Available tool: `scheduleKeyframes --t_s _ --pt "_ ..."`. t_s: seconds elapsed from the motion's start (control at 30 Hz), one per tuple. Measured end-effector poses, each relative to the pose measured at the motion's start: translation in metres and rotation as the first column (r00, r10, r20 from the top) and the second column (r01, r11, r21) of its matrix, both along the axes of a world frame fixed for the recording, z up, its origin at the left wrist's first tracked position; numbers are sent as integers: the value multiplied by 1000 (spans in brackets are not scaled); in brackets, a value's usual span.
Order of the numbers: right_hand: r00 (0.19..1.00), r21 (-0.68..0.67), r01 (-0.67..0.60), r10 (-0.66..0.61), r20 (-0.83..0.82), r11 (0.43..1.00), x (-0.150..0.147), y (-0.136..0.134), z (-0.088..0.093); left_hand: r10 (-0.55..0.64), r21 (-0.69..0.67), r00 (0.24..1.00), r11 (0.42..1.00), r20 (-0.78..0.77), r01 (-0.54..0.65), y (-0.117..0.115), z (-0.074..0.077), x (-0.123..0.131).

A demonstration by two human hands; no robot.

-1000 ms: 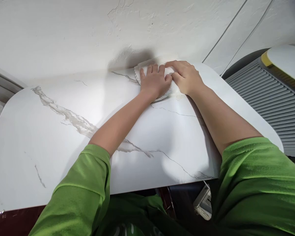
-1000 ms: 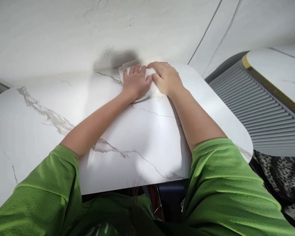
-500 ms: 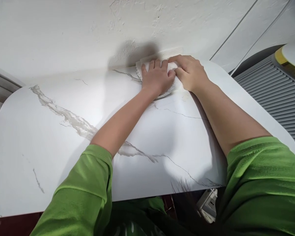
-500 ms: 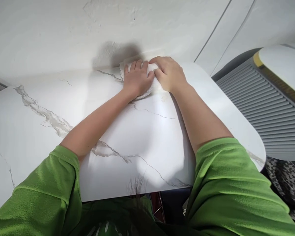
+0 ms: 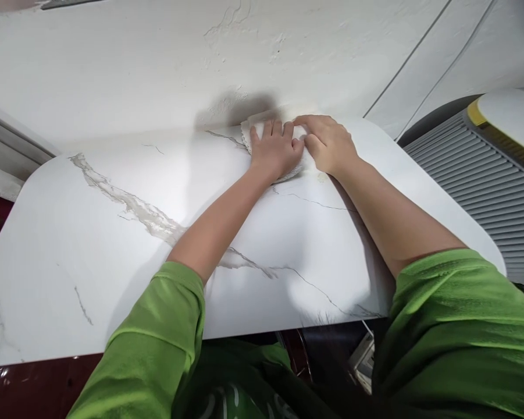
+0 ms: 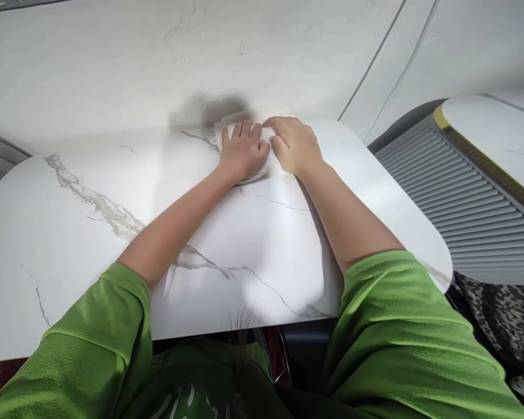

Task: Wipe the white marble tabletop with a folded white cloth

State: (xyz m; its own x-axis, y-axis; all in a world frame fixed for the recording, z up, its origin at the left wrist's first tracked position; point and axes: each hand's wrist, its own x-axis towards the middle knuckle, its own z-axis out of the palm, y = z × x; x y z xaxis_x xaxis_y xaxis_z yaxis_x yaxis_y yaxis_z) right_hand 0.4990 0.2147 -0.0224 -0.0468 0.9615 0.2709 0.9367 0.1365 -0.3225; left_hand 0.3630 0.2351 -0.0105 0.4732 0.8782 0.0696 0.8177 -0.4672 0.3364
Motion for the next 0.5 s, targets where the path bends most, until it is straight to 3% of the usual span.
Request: scheduleKeyframes --t_s 0.3,0.5 --pt "996 63 -62 58 63 996 -30 -46 -2 -19 25 999 999 -42 20 -48 3 -37" --pt "983 102 -21 2 184 995 -70 -111 -3 -104 30 992 994 -66 106 -101 9 -77"
